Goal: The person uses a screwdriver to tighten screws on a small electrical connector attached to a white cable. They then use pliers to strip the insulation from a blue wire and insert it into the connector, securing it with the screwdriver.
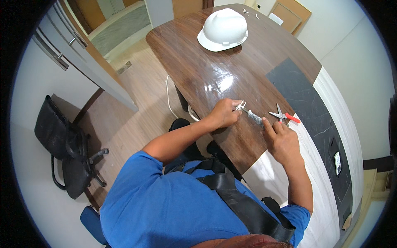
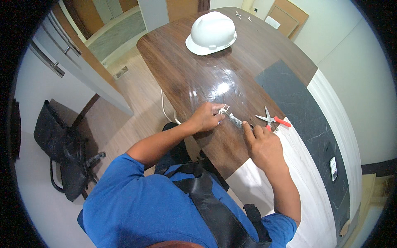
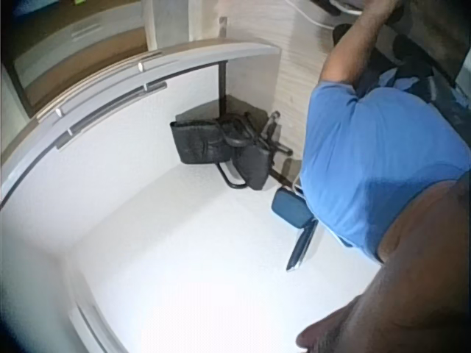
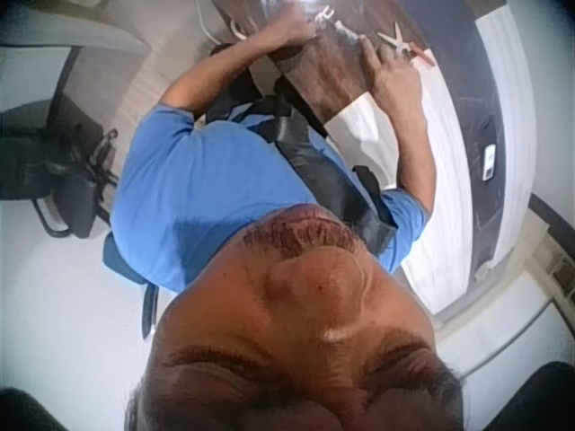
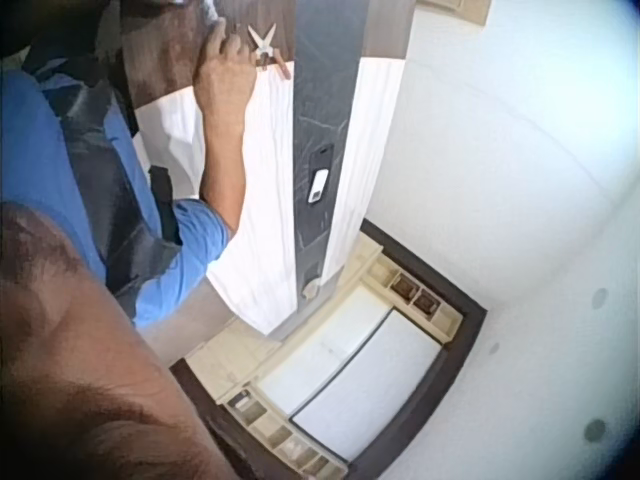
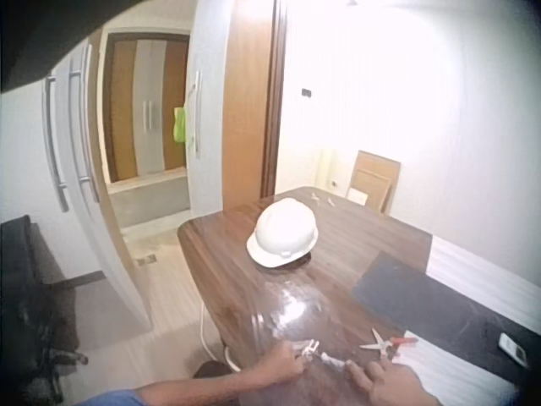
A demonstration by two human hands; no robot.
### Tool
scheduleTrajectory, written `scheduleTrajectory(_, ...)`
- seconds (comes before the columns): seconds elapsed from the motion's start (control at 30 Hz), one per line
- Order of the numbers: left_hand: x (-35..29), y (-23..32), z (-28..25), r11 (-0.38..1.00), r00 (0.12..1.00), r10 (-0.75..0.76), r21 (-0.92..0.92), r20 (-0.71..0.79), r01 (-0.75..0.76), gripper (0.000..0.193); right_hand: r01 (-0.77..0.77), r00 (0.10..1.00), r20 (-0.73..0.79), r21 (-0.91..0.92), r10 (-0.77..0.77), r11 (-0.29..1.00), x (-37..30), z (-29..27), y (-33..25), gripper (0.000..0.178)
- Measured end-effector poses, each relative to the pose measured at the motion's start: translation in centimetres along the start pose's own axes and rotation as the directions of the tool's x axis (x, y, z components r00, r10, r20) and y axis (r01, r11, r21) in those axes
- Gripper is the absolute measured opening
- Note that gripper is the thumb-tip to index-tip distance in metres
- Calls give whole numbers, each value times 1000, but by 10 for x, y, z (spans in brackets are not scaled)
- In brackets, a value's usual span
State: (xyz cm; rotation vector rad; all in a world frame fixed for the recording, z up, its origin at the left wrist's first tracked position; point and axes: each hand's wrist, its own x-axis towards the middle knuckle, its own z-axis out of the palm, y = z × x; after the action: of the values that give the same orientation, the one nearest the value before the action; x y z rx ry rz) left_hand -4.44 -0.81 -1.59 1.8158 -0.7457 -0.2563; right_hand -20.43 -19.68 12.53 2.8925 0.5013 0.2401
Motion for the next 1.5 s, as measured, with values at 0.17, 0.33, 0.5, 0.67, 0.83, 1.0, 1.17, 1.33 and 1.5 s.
scheduleTrajectory(0.17,-11,8,-3,1000,999,-1,27,-36,2,38,-456,887,293,435,356,777,0,-4,-23,43)
scheduleTrajectory(0.33,-20,16,-7,999,1000,-10,35,-25,11,39,-526,838,249,604,485,599,1,-14,-37,43)
scheduleTrajectory(0.5,-21,14,-5,999,999,0,53,-41,3,38,-274,950,7,495,312,824,-8,-3,-38,42)
scheduleTrajectory(0.67,-22,16,-6,998,999,9,61,-46,-6,38,-284,947,-39,367,320,886,-10,3,-51,29)
scheduleTrajectory(0.83,-24,23,-6,995,1000,4,98,-21,-2,37,-542,793,235,695,563,473,-11,15,-50,25)
scheduleTrajectory(1.0,-22,16,-2,996,997,60,76,-56,-56,36,-410,852,59,693,521,593,-15,19,-56,24)
scheduleTrajectory(1.17,-19,12,-3,996,996,67,58,-56,-64,37,-290,902,-151,486,406,824,-19,33,-61,29)
scheduleTrajectory(1.33,-15,-4,3,984,999,-39,-172,1,39,38,-310,891,-150,489,429,815,-18,40,-65,32)
scheduleTrajectory(1.5,-14,-10,4,984,994,-69,-159,79,81,39,-344,893,-97,484,440,804,-17,36,-65,31)
